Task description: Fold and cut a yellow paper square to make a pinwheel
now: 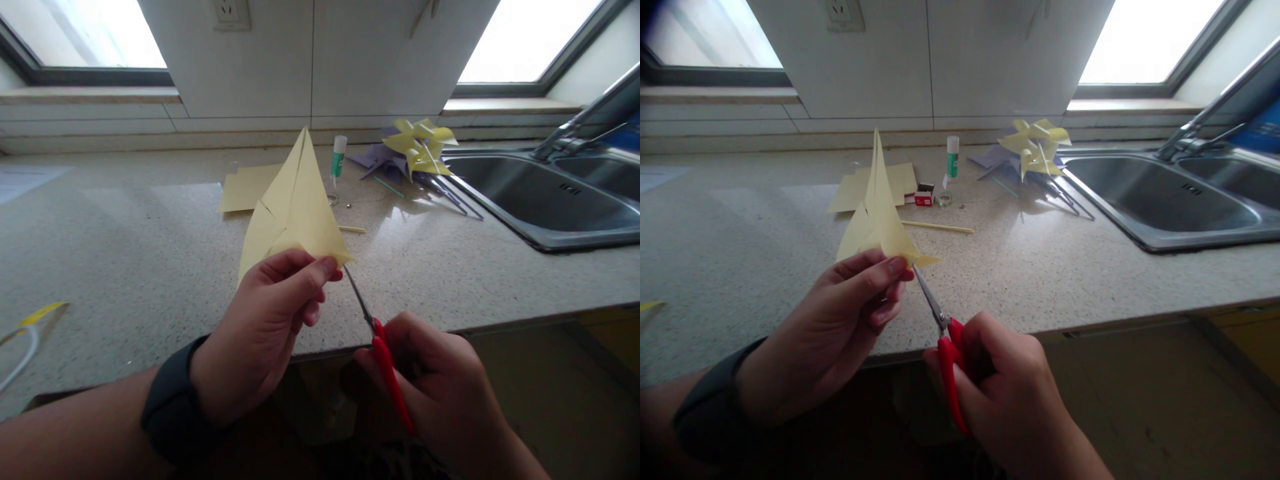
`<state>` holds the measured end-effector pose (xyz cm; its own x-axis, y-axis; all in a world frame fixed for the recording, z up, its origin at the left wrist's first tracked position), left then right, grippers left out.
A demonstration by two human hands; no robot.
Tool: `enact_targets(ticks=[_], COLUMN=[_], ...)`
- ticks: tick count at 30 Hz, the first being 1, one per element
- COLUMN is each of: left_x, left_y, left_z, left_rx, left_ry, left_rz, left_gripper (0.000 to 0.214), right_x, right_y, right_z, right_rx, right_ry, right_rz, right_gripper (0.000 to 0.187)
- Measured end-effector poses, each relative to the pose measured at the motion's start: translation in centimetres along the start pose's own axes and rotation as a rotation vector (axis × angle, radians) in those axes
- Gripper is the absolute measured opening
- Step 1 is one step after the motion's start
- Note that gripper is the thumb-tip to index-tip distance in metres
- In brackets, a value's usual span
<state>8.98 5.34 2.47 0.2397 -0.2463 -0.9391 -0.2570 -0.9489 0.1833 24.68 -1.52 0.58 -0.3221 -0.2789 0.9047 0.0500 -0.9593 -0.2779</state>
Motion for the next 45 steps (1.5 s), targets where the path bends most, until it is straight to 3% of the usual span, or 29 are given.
enact_targets(ticks=[25, 32, 35, 39, 43, 45], left_x=[-0.2, 0.0, 0.2, 0.3, 0.6, 0.7], left_y=[-0.1, -0.2, -0.2, -0.3, -0.6, -0.9], left_z=[0.2, 0.3, 0.3, 0.3, 0.4, 0.4], left_rx=[0.011, 0.022, 0.043, 0.099, 0.164, 0.187], left_ry=[-0.013, -0.106, -0.116, -0.181, -0.238, -0.245], left_rz=[0.009, 0.033, 0.056, 0.080, 0.108, 0.118], left_gripper=[0.018, 0.014, 0.014, 0.014, 0.017, 0.016], right_x=[0.3, -0.1, -0.7, -1.3, -1.3, -1.3], right_y=[-0.2, 0.4, 0.6, -0.1, -1.2, -1.7], right_z=[0.4, 1.7, 2.7, 3.8, 4.5, 4.9], right_rx=[0.013, 0.059, 0.102, 0.212, 0.410, 0.530], right_ry=[0.116, 0.204, 0.190, 0.034, -0.121, -0.089], right_rz=[0.086, 0.094, 0.046, -0.129, -0.355, -0.425], right_gripper=[0.033, 0.031, 0.032, 0.038, 0.039, 0.040])
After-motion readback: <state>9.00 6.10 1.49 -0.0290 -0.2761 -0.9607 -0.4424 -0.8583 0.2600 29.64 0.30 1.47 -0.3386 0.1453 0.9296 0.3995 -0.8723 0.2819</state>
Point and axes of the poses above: each hand's wrist, its own y-axis away from the middle knuckle, its own z-axis out of the back of the hand, x = y × z, the point moved 6 cm from there along -y, towards the middle knuckle, and after that the axes turned 13 degrees about -y, right-handed, at the moved point
